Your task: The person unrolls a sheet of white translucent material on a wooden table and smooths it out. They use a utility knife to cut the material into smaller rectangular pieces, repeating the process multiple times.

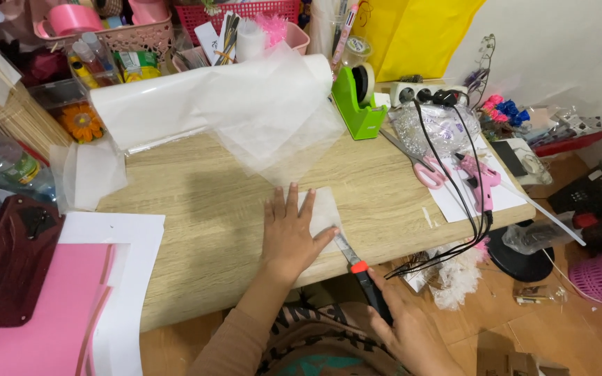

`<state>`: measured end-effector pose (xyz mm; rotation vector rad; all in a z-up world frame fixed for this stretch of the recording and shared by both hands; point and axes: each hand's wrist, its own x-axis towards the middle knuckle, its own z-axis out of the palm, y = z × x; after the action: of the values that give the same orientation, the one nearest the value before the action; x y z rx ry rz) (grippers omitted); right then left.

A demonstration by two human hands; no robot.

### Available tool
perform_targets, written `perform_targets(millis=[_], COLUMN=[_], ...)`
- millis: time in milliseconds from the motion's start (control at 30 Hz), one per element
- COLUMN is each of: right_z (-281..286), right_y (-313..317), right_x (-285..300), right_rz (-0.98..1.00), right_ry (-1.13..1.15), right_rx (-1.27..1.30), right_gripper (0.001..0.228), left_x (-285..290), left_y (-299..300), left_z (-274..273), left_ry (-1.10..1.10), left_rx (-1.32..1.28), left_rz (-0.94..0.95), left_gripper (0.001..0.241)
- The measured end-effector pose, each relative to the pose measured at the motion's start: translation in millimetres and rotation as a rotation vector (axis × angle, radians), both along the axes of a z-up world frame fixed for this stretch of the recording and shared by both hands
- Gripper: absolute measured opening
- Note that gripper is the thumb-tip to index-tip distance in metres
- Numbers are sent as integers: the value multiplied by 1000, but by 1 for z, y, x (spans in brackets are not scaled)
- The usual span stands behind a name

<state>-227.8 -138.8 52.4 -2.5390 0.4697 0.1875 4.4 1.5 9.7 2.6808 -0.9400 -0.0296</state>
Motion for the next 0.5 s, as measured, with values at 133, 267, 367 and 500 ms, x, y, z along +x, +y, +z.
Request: perform_targets(millis=[133,267,367,500], right_z=[2,0,4,3], right_y=[-3,-6,-5,-10], right_x=[9,16,20,17], right_rz=[49,147,122,93], right_ry=[-54,-209,-180,-139], right_rx=[-60,-178,-171,-116], right_gripper=[71,61,59,59], left_x=[-2,-2,-1,-2], left_y=[2,1,1,2], left_z=[14,13,9,11], left_ry=[56,61,42,55], left_rx=[11,34,26,14], left_rz=[-18,-10,-10,-12], left_gripper=[95,94,96,100])
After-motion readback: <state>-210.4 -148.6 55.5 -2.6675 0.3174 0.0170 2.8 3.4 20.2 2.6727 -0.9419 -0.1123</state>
